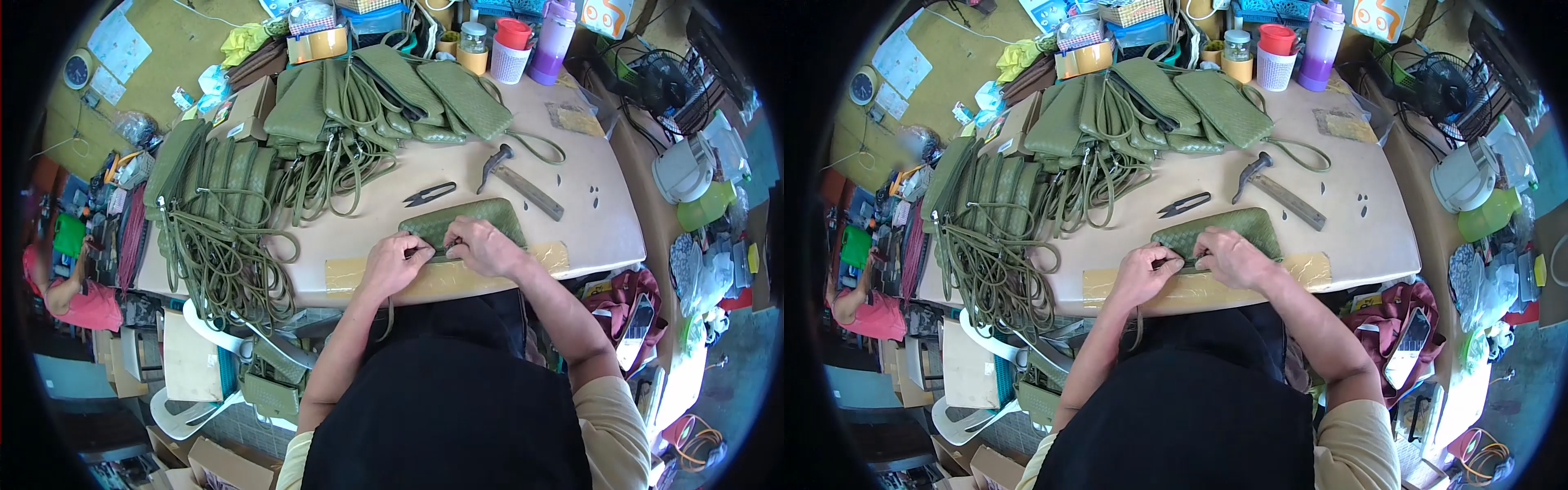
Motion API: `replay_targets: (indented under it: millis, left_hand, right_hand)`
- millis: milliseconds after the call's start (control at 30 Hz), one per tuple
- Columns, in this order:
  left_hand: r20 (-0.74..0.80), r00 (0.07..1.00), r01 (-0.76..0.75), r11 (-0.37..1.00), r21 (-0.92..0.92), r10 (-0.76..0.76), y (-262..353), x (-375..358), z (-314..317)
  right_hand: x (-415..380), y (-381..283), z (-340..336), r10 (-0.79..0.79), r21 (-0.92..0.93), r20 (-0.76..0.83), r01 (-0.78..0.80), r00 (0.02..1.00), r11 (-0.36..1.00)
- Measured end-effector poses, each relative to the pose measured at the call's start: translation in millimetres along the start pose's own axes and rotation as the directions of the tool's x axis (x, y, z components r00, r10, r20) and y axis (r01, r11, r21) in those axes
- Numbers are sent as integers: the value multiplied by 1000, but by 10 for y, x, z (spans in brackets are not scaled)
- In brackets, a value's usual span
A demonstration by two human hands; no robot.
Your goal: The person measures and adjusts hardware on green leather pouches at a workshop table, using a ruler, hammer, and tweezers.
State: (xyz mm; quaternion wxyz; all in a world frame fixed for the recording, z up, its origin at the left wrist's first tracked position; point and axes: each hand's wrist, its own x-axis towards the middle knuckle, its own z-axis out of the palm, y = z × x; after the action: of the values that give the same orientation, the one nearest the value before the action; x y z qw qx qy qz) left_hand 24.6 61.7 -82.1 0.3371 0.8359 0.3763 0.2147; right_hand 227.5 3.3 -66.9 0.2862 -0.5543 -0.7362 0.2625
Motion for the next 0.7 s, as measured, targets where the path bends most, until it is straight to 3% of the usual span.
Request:
replay_targets:
  millis: [67, 200, 233, 300, 367, 400, 433, 467, 500, 533, 567, 633, 667, 700]
  left_hand:
    - [64, 995, 73, 996, -49, -70, -65, 8, 2]
    - [89, 991, 112, 989, -97, -104, -4, -19, -18]
    - [53, 997, 64, 998, -18, -63, 9, -49, -6]
    - [20, 1000, 8, 998, 57, -9, 111, -30, 5]
    - [-127, 941, -251, 900, 358, 313, 327, -33, 41]
    - [-81, 938, -304, 913, 273, 337, 315, -3, 144]
    - [-79, 938, -307, 913, 270, 339, 283, 29, 164]
    - [20, 975, -222, 965, 136, 222, 241, 68, 145]
    - [133, 985, -116, 993, 12, 114, 207, 104, 104]
    - [210, 976, -70, 997, 43, 60, 193, 138, 19]
    - [206, 977, -73, 996, 44, 62, 164, 186, 7]
    - [256, 964, -96, 991, 90, 70, 94, 207, 40]
    - [259, 964, -91, 992, 91, 65, 86, 217, 39]
    - [290, 956, -62, 995, 78, 37, 79, 238, 31]
  right_hand:
    - [-70, 5, -138, 47, 49, 74, -51, 996, 997]
    - [-361, 272, -485, 191, -79, 84, -184, 978, 980]
    - [-403, 330, -532, 260, -85, 57, -255, 964, 963]
    - [-432, 385, -559, 238, -65, 10, -237, 971, 969]
    - [-486, 419, -547, 226, -39, -35, -227, 974, 973]
    - [-475, 426, -531, 213, -44, -50, -215, 976, 976]
    - [-468, 424, -525, 197, -49, -64, -200, 978, 979]
    - [-474, 401, -549, 197, -50, -66, -201, 978, 978]
    - [-471, 357, -602, 289, 67, 1, -288, 957, 955]
    - [-441, 306, -664, 365, 176, 76, -373, 928, 911]
    - [-386, 211, -663, 361, 174, 74, -369, 930, 913]
    - [-266, -87, -469, 52, 108, -73, -44, 996, 993]
    - [-204, -122, -304, 54, 113, -70, -45, 996, 993]
    - [-129, -106, -113, -65, -35, -58, 63, 996, 997]
